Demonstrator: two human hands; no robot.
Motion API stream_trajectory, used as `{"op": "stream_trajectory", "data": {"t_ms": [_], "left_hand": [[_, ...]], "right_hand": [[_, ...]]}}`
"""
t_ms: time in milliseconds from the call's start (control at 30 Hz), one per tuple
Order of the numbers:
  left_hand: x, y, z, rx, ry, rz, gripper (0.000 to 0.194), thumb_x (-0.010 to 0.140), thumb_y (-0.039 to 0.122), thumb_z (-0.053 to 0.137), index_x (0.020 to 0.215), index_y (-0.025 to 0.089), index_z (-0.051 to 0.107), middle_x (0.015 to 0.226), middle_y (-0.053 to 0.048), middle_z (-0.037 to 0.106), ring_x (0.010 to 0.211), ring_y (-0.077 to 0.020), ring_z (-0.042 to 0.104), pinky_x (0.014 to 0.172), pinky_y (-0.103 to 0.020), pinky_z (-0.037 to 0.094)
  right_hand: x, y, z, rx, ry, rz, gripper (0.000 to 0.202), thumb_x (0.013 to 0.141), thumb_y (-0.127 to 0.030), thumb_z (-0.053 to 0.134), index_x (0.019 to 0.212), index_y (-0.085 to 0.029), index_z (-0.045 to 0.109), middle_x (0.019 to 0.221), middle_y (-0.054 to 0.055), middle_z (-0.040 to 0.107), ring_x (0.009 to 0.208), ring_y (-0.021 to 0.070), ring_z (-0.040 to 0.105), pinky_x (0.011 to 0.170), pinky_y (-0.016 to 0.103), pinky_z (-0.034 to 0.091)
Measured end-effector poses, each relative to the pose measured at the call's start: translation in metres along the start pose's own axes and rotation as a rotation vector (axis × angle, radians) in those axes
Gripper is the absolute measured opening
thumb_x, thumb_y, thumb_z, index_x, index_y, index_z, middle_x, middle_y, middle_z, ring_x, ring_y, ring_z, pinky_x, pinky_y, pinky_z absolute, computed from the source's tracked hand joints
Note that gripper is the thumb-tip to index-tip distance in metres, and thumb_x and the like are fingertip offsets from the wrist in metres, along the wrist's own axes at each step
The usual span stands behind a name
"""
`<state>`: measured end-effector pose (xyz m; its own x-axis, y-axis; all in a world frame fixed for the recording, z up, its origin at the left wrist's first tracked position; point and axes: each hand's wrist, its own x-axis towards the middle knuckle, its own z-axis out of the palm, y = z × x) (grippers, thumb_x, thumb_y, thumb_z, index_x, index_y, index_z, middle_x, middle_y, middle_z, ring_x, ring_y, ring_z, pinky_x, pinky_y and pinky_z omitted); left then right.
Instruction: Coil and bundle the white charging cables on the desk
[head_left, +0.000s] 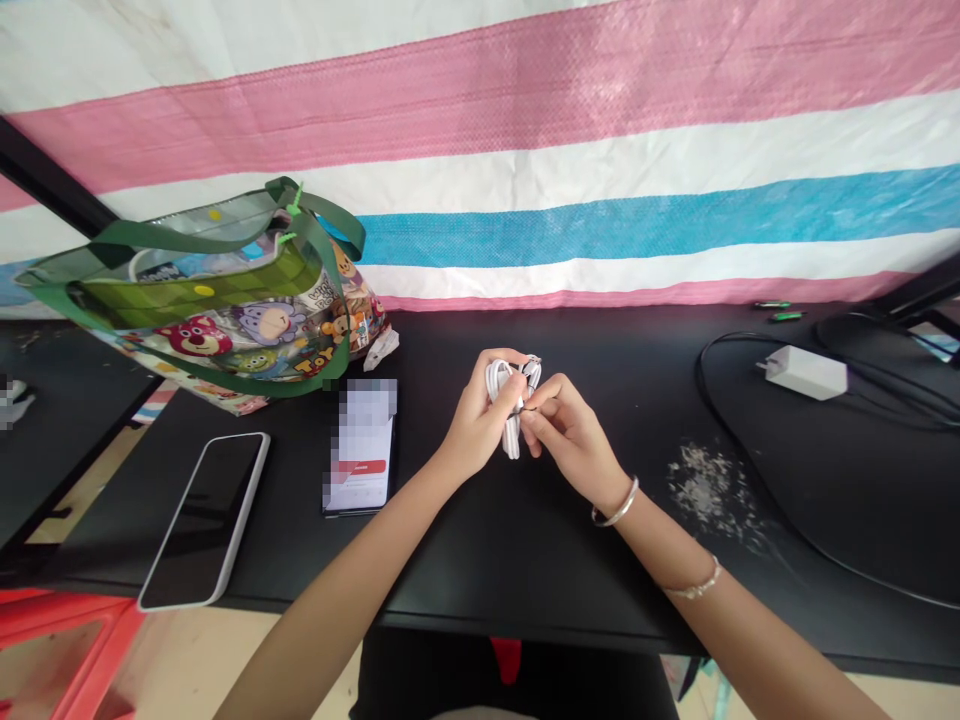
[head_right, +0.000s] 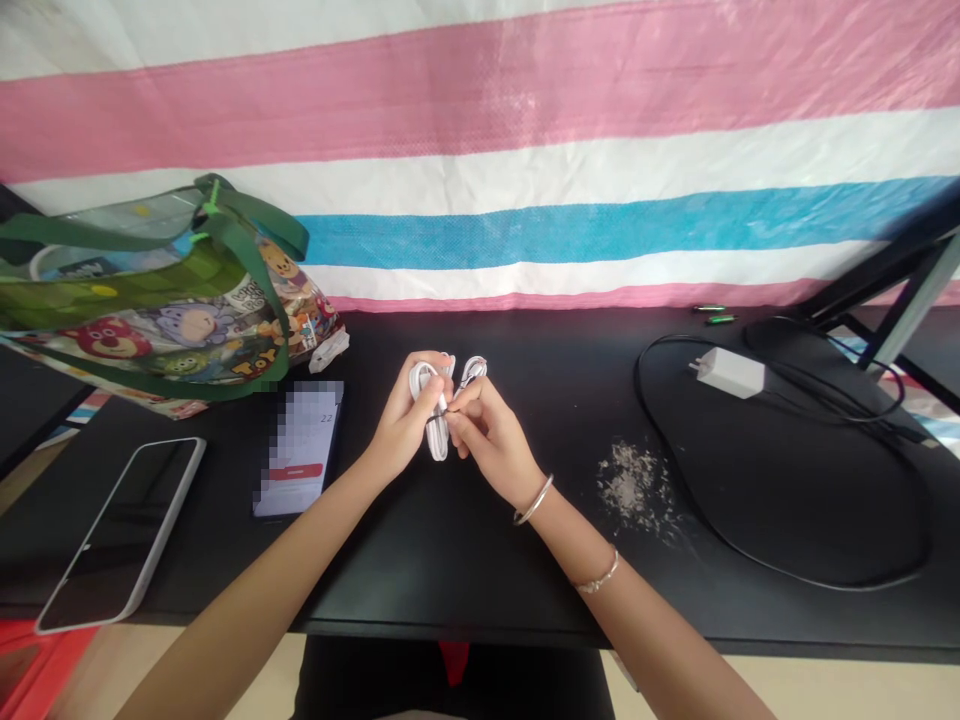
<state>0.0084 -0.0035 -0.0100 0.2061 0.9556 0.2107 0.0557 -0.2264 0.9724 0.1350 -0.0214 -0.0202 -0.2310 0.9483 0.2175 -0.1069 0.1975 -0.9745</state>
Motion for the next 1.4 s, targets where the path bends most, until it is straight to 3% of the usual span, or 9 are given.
{"op": "stream_trajectory", "data": {"t_ms": [233, 433, 667, 767, 867, 1067, 1167, 1333, 1400], "left_hand": [[-0.003, 0.002, -0.002, 0.186, -0.01, 0.073, 0.012, 0.089, 0.032, 0.048, 0.096, 0.022, 0.048, 0.068, 0.004, 0.057, 0.053, -0.0092, 0.055, 0.052, -0.021, 0.043], [-0.003, 0.005, -0.003, 0.289, 0.01, 0.22, 0.007, 0.091, 0.027, 0.044, 0.091, 0.021, 0.046, 0.085, 0.0, 0.063, 0.063, -0.009, 0.058, 0.057, -0.02, 0.043], [-0.003, 0.002, -0.003, 0.574, -0.02, 0.666, 0.015, 0.093, 0.021, 0.043, 0.08, 0.021, 0.05, 0.075, 0.001, 0.065, 0.071, -0.0121, 0.059, 0.066, -0.024, 0.046], [-0.003, 0.001, 0.0, 0.686, -0.015, 0.802, 0.022, 0.094, 0.018, 0.042, 0.075, 0.021, 0.052, 0.074, 0.001, 0.067, 0.072, -0.0122, 0.06, 0.067, -0.025, 0.046], [-0.003, 0.0, 0.003, 0.728, -0.035, 0.881, 0.025, 0.093, 0.012, 0.041, 0.074, 0.021, 0.053, 0.075, 0.001, 0.068, 0.078, -0.0126, 0.061, 0.071, -0.025, 0.048], [-0.005, -0.002, 0.007, 0.557, -0.109, 0.757, 0.016, 0.094, 0.019, 0.045, 0.08, 0.02, 0.055, 0.078, -0.001, 0.068, 0.076, -0.0143, 0.059, 0.071, -0.027, 0.051], [-0.007, 0.0, 0.007, 0.404, -0.087, 0.653, 0.013, 0.093, 0.017, 0.045, 0.084, 0.019, 0.055, 0.079, -0.001, 0.066, 0.075, -0.0131, 0.059, 0.072, -0.027, 0.05], [-0.004, -0.001, 0.003, 0.294, 0.064, 0.497, 0.008, 0.09, 0.019, 0.049, 0.092, 0.019, 0.056, 0.1, -0.007, 0.062, 0.095, -0.0165, 0.059, 0.08, -0.029, 0.05], [-0.002, -0.004, 0.001, 0.297, 0.01, 0.425, 0.016, 0.09, 0.021, 0.049, 0.105, 0.019, 0.055, 0.107, -0.008, 0.063, 0.096, -0.0169, 0.06, 0.08, -0.029, 0.05]], "right_hand": [[0.002, -0.001, -0.005, 0.195, -0.087, 0.211, 0.04, 0.075, -0.055, 0.065, 0.075, -0.024, 0.039, 0.049, -0.011, 0.046, 0.041, 0.007, 0.041, 0.041, 0.021, 0.036], [0.002, -0.005, -0.008, 0.317, -0.153, 0.311, 0.041, 0.073, -0.054, 0.067, 0.073, -0.024, 0.039, 0.05, -0.011, 0.044, 0.04, 0.0065, 0.038, 0.04, 0.022, 0.035], [0.0, -0.004, -0.008, 0.444, -0.083, 0.419, 0.04, 0.065, -0.045, 0.075, 0.07, -0.022, 0.042, 0.049, -0.012, 0.037, 0.039, 0.0033, 0.029, 0.039, 0.019, 0.026], [0.0, -0.005, -0.01, 0.428, -0.03, 0.41, 0.037, 0.067, -0.04, 0.073, 0.067, -0.022, 0.04, 0.047, -0.012, 0.033, 0.04, 0.0045, 0.03, 0.04, 0.019, 0.028], [-0.001, -0.005, -0.012, 0.428, 0.081, 0.407, 0.037, 0.065, -0.041, 0.075, 0.069, -0.022, 0.043, 0.051, -0.01, 0.04, 0.044, 0.0058, 0.037, 0.043, 0.02, 0.035], [0.003, -0.003, -0.018, 0.378, 0.314, 0.239, 0.044, 0.06, -0.048, 0.079, 0.069, -0.022, 0.045, 0.052, -0.009, 0.048, 0.049, 0.0073, 0.042, 0.048, 0.021, 0.038], [0.004, -0.004, -0.019, 0.319, 0.3, 0.128, 0.042, 0.066, -0.049, 0.077, 0.073, -0.023, 0.044, 0.051, -0.009, 0.048, 0.049, 0.0073, 0.041, 0.05, 0.021, 0.037], [0.004, -0.006, -0.015, 0.188, 0.26, -0.039, 0.038, 0.074, -0.05, 0.071, 0.077, -0.023, 0.044, 0.052, -0.009, 0.046, 0.05, 0.0079, 0.042, 0.051, 0.021, 0.038], [0.003, -0.006, -0.014, 0.145, 0.226, -0.074, 0.035, 0.077, -0.049, 0.068, 0.078, -0.023, 0.044, 0.053, -0.009, 0.046, 0.05, 0.0082, 0.042, 0.051, 0.022, 0.039]]}}
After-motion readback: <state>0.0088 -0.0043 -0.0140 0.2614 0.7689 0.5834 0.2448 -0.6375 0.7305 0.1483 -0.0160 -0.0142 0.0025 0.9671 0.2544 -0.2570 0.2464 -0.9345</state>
